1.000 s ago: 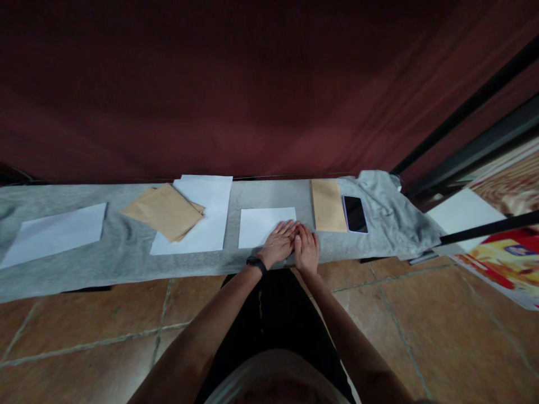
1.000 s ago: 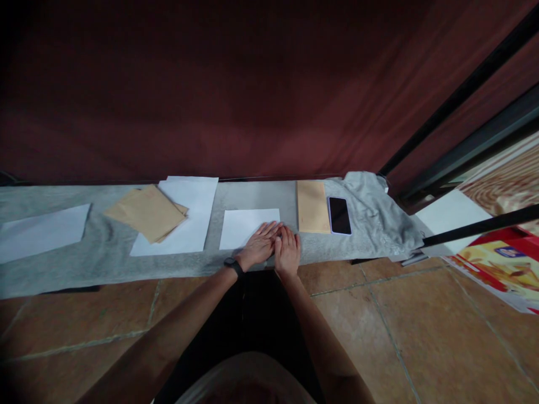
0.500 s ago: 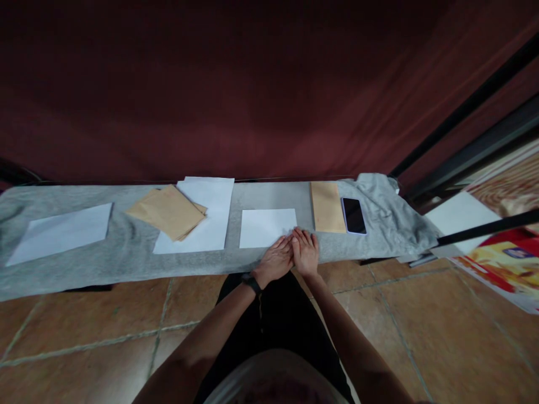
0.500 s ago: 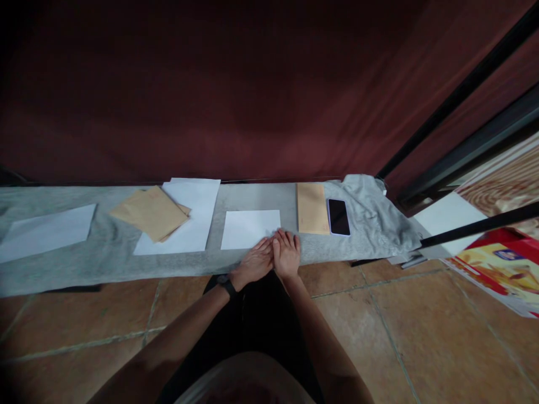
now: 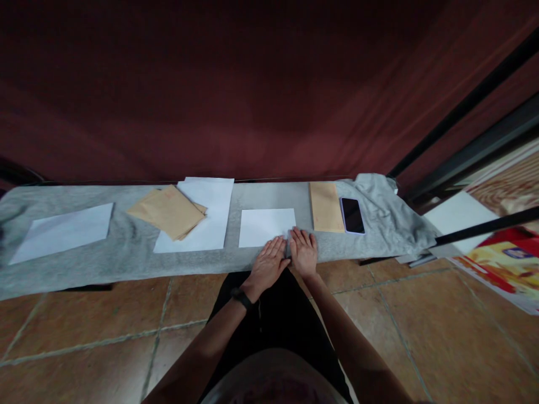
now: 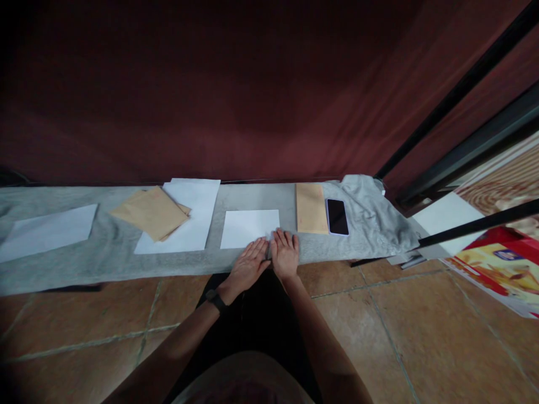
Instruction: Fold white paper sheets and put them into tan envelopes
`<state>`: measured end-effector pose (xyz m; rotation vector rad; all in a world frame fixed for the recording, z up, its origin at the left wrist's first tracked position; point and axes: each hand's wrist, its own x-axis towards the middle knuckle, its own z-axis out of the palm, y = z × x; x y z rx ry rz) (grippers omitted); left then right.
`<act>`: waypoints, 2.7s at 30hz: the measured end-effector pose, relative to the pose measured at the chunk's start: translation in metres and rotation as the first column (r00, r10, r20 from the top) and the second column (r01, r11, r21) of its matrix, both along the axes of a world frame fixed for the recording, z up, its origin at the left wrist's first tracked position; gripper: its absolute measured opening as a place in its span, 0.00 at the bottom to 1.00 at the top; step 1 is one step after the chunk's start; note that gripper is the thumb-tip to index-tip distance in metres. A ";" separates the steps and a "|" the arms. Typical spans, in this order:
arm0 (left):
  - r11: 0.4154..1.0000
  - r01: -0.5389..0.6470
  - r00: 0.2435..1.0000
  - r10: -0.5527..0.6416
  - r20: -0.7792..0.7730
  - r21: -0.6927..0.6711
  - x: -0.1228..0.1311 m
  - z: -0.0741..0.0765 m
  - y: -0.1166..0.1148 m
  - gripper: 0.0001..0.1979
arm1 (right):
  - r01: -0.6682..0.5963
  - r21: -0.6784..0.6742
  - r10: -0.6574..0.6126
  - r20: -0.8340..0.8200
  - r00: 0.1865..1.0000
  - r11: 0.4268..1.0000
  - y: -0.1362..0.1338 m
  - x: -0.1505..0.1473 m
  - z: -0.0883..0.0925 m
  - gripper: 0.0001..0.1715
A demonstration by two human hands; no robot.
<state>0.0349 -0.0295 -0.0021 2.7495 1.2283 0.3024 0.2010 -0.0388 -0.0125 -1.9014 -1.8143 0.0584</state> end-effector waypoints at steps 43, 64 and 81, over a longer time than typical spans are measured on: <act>0.988 -0.147 0.988 0.143 -0.065 -0.054 -0.011 0.000 0.047 0.31 | -0.252 -0.097 0.254 0.014 0.967 0.963 0.049 -0.048 0.002 0.30; 0.982 -0.186 0.982 0.186 -0.018 0.000 -0.019 0.002 0.042 0.34 | -0.089 -0.081 0.101 0.152 0.983 0.993 0.040 -0.020 0.001 0.32; 0.909 -0.415 0.910 0.415 -0.016 -0.038 -0.045 -0.002 0.071 0.35 | -0.052 -0.046 0.058 0.141 0.988 0.998 0.038 -0.020 -0.001 0.33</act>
